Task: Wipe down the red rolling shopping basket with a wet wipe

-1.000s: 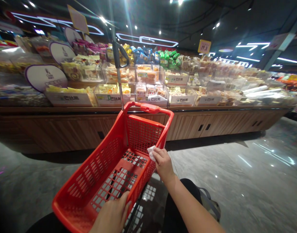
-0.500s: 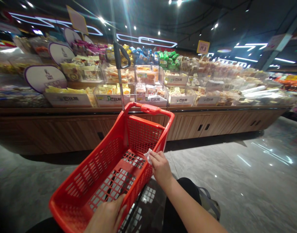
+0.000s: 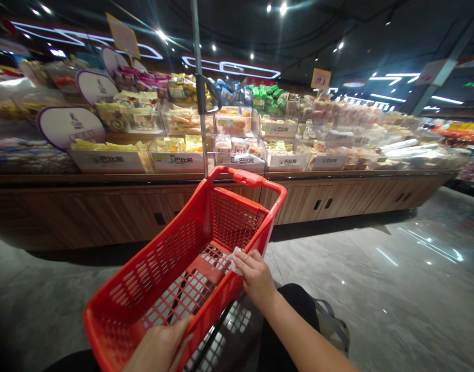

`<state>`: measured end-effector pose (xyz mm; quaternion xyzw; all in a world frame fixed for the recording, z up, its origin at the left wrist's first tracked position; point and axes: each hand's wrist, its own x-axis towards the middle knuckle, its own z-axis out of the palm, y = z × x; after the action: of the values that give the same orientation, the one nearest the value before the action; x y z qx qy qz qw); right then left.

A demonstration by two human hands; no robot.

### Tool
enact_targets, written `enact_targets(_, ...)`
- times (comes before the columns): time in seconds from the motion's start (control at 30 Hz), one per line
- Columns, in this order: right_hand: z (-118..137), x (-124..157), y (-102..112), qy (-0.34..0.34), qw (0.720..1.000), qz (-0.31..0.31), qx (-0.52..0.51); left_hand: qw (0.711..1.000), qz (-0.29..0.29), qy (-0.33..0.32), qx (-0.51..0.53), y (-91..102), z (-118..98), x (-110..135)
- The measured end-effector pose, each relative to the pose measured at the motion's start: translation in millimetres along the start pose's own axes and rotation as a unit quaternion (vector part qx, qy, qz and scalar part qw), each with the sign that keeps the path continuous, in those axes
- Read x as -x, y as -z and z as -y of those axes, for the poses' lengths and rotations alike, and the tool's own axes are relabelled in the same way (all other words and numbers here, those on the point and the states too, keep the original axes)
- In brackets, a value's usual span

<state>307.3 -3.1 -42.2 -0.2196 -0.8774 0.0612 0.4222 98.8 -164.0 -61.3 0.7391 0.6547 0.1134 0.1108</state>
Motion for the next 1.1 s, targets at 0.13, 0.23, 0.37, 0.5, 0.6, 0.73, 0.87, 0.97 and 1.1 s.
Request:
enact_targets(0.13, 7, 5, -5, -0.034, 0.999, -0.031, -0.009, 0.999, 0.036, 0.029, -0.025, -3.9, 1, -8)
enact_targets(0.23, 27, 14, -12, -0.042, 0.999, -0.012, -0.030, 0.998, 0.056, 0.038, -0.019, 0.3, -2, -13)
enact_targets(0.37, 27, 16, -10, -0.031, 0.999, 0.011, -0.038, 0.997, 0.063, 0.034, 0.002, 3.1, 0, -14)
enact_targets(0.5, -7, 4, 4, -0.056, 0.998, -0.029, 0.015, 0.998, 0.054, 0.030, -0.008, -4.7, 8, -12)
enact_targets(0.6, -18, -4, 9, -0.080, 0.994, -0.062, 0.039, 0.999, 0.043, 0.023, -0.009, -8.7, 12, -12)
enact_targets(0.73, 5, -2, -2, -0.081, 0.996, -0.042, 0.012, 0.999, 0.035, 0.007, 0.004, -3.3, 17, -12)
enact_targets(0.87, 21, 1, -10, -0.050, 0.999, 0.008, -0.016, 0.999, 0.025, -0.006, -0.023, 3.7, 32, -10)
enact_targets(0.97, 6, -6, -5, -0.052, 0.999, 0.004, 0.005, 0.999, 0.010, -0.023, -0.035, 7.3, 44, -8)
enact_targets(1.1, -20, -23, 7, -0.084, 0.994, -0.039, 0.052, 0.999, 0.006, -0.045, 0.011, 14.8, 52, -9)
